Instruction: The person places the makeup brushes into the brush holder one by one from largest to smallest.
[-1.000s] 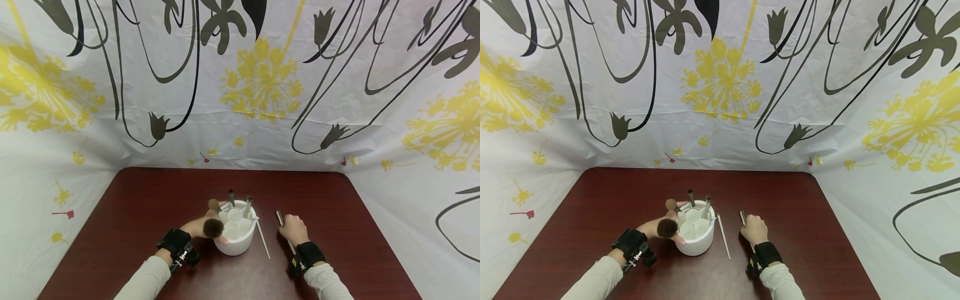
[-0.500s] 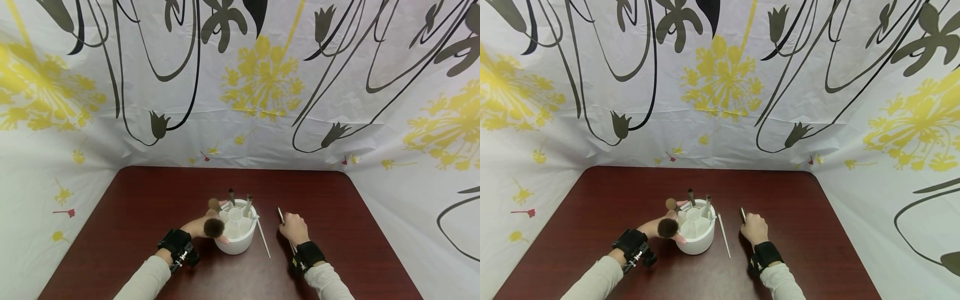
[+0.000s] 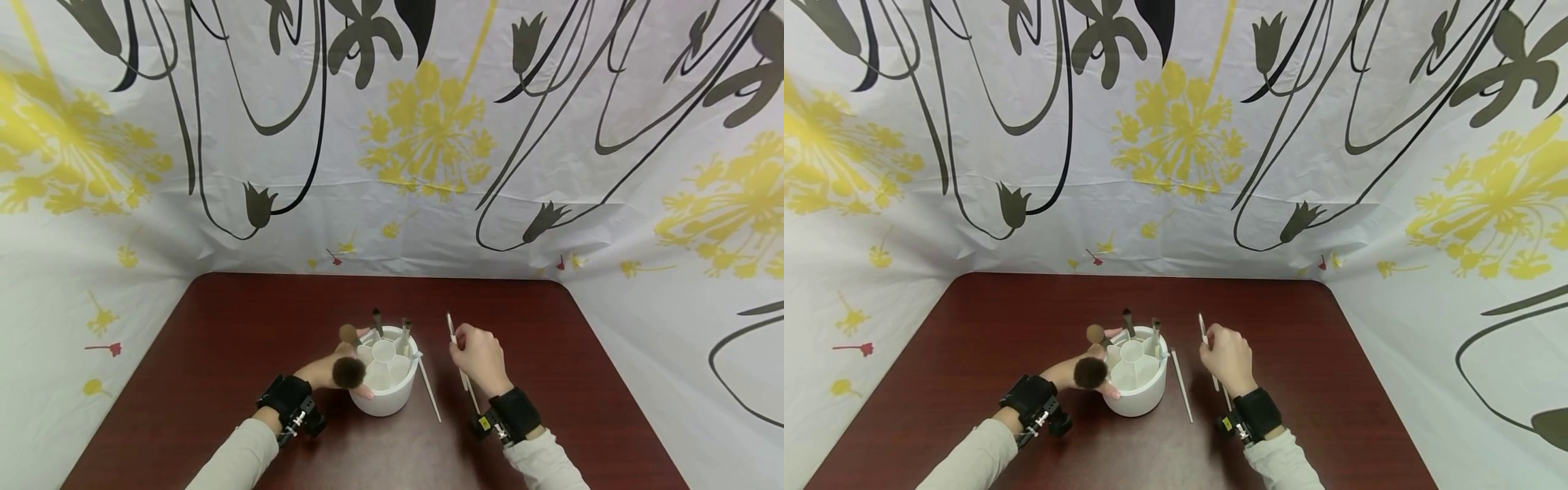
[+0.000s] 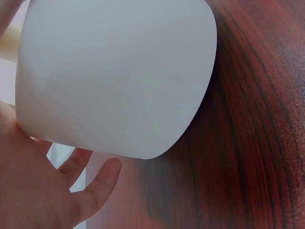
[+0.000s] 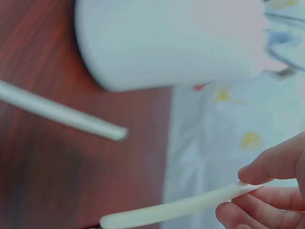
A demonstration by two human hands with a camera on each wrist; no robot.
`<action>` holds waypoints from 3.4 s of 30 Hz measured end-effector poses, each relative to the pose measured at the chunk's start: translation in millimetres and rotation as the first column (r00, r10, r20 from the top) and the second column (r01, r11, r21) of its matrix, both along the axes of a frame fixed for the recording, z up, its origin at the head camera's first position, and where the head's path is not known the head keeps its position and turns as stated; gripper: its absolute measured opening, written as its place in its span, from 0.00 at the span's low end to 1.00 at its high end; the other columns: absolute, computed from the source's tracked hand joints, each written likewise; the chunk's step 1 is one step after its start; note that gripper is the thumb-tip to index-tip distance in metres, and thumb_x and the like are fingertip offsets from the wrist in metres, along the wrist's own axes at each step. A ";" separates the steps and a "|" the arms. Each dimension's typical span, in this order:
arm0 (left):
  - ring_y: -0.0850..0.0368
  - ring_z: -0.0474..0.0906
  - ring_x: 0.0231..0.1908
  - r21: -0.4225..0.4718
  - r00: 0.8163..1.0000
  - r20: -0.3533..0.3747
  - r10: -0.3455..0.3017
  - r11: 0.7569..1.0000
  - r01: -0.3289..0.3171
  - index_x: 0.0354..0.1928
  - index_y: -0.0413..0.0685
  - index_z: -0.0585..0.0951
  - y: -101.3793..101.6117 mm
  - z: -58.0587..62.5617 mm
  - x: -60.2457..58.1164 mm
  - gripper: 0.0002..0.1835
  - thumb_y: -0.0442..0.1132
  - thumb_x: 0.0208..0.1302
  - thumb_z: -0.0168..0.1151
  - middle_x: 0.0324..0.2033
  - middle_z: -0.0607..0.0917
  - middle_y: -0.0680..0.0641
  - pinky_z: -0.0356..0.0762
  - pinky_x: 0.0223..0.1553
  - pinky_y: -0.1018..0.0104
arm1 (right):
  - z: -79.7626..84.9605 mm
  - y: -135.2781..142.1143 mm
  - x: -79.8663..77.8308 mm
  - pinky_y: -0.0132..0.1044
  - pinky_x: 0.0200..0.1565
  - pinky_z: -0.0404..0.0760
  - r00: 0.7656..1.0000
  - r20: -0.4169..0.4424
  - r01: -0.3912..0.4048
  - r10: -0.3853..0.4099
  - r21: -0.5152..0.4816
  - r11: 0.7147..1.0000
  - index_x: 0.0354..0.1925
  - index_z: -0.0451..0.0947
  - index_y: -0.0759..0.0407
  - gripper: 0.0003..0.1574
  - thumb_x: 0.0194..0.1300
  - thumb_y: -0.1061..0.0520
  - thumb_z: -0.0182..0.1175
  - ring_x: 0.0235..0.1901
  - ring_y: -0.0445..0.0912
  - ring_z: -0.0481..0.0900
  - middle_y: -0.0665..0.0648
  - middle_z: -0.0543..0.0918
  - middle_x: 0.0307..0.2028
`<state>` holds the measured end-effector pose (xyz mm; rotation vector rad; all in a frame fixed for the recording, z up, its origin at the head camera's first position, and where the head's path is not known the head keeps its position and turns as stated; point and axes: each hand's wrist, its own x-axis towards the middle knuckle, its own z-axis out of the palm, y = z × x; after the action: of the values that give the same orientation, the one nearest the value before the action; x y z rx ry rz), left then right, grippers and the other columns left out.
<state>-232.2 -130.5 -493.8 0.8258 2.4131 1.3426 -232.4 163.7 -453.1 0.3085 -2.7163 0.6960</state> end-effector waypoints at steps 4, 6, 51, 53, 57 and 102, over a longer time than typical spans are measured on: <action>0.39 0.47 0.64 -0.001 1.000 -0.005 0.002 1.000 -0.002 0.63 0.30 0.55 0.3 1.2 0.5 0.57 0.44 0.32 0.77 0.66 0.50 0.34 0.47 0.60 0.41 | 21.7 -8.5 6.6 0.32 0.17 0.65 0.995 -0.088 -0.045 0.042 -0.028 0.999 0.28 0.77 0.56 0.04 0.50 0.60 0.63 0.16 0.38 0.68 0.48 0.78 0.20; 0.39 0.47 0.64 -0.008 1.000 0.003 0.006 1.000 -0.006 0.64 0.30 0.54 0.3 1.6 0.7 0.57 0.44 0.33 0.77 0.66 0.50 0.34 0.47 0.60 0.41 | 31.5 -12.7 10.4 0.31 0.19 0.66 0.990 -0.126 -0.069 0.064 -0.043 0.997 0.29 0.78 0.56 0.05 0.50 0.61 0.64 0.18 0.38 0.70 0.49 0.79 0.22; 0.37 0.53 0.56 -0.032 0.969 -0.183 0.166 0.984 -0.175 0.61 0.39 0.55 3.4 -8.6 9.8 0.60 0.48 0.24 0.80 0.60 0.58 0.37 0.56 0.52 0.43 | 75.7 -60.3 27.1 0.31 0.28 0.78 0.937 -0.156 -0.344 0.312 -0.268 0.900 0.31 0.78 0.59 0.08 0.49 0.67 0.61 0.24 0.39 0.78 0.52 0.81 0.24; 0.37 0.54 0.56 -0.024 0.968 -0.186 0.167 0.984 -0.174 0.61 0.39 0.54 2.8 -9.2 9.7 0.60 0.47 0.24 0.80 0.59 0.58 0.38 0.56 0.52 0.44 | 74.2 -60.6 26.8 0.32 0.29 0.78 0.938 -0.148 -0.342 0.313 -0.263 0.902 0.32 0.78 0.60 0.08 0.50 0.67 0.61 0.24 0.39 0.78 0.53 0.81 0.24; 0.36 0.54 0.56 -0.018 0.967 -0.190 0.168 0.984 -0.175 0.61 0.39 0.54 3.3 -8.9 9.7 0.60 0.46 0.23 0.81 0.59 0.58 0.38 0.56 0.52 0.43 | 74.5 -58.9 26.7 0.31 0.30 0.77 0.939 -0.136 -0.341 0.316 -0.258 0.904 0.34 0.78 0.61 0.09 0.51 0.67 0.61 0.25 0.39 0.79 0.54 0.81 0.26; 0.37 0.52 0.58 -0.026 0.979 -0.130 0.157 0.986 -0.162 0.63 0.39 0.55 0.6 -9.5 6.6 0.60 0.46 0.26 0.80 0.61 0.57 0.37 0.54 0.53 0.41 | -47.6 25.5 -22.8 0.37 0.24 0.67 0.920 0.388 0.055 -0.056 0.012 0.998 0.38 0.75 0.65 0.14 0.52 0.60 0.63 0.21 0.45 0.71 0.56 0.77 0.26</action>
<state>-225.6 -129.9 -503.2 0.7430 2.6448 1.3343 -255.2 189.2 -500.7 0.0979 -3.0846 0.8140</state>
